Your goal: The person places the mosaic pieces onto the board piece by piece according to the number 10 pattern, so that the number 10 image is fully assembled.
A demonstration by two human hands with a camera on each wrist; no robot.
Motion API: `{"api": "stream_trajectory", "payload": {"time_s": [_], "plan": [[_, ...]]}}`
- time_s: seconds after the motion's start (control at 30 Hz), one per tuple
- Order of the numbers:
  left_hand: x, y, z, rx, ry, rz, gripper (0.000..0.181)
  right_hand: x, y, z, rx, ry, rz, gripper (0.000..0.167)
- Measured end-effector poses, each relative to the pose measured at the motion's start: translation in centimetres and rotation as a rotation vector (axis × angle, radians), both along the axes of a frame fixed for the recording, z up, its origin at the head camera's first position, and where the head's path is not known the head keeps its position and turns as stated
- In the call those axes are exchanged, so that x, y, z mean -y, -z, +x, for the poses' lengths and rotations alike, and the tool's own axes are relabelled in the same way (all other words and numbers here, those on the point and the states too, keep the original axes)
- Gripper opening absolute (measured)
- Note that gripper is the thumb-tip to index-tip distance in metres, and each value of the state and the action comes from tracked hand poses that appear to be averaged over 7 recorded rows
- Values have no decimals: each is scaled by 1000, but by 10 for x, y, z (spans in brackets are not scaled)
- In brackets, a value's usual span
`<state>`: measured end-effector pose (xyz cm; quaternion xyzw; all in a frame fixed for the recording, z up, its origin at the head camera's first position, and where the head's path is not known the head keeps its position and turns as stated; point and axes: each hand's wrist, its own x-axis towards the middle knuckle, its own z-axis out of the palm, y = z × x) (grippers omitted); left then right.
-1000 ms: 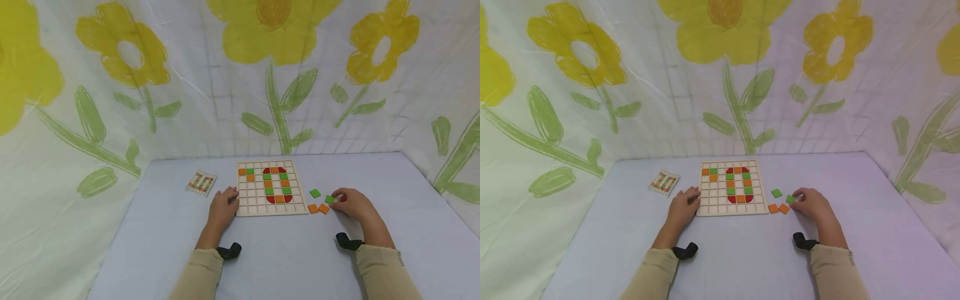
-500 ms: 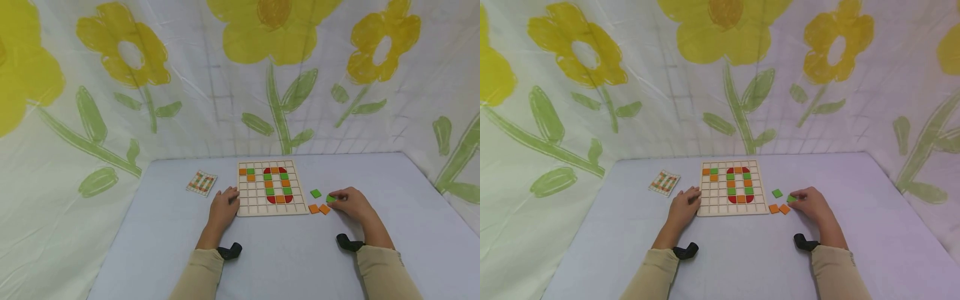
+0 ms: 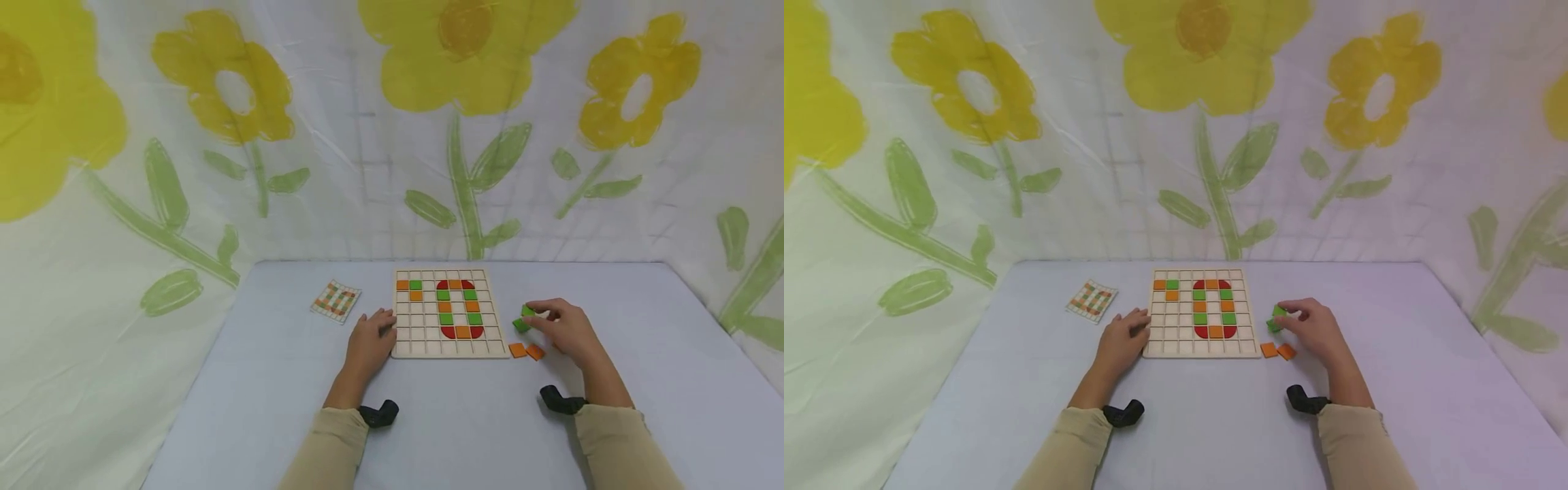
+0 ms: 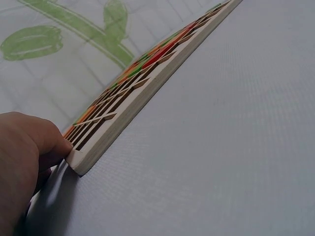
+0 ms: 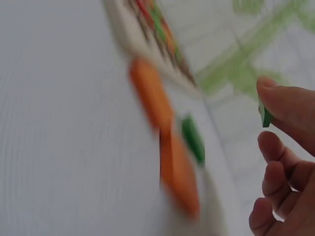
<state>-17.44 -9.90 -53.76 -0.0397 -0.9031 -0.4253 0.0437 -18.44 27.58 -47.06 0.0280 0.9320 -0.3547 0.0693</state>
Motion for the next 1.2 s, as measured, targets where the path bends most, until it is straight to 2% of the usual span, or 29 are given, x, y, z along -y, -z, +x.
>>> {"api": "stream_trajectory", "payload": {"time_s": [0.13, 0.2, 0.33, 0.5, 0.6, 0.73, 1.2], "plan": [[1, 0, -1, -19, 8, 3, 28, 47, -12, -18, -46, -124, -23, 44], [1, 2, -1, -28, 9, 4, 28, 73, -12, -28, -50, -196, -42, 40], [0, 4, 0, -24, 1, 7, 28, 117, -4, -46, -20, -322, -55, 36], [0, 3, 1, -8, 5, 14, 28, 156, 9, -61, 6, -423, 31, 36], [0, 1, 1, -5, 8, 1, 28, 171, 13, -65, 10, -436, 73, 37], [2, -1, 0, -2, 6, -17, 29, 184, 13, -68, 31, -402, 106, 36], [1, -1, 0, 1, 5, -16, 29, 195, 16, -66, 25, -338, 130, 29]]}}
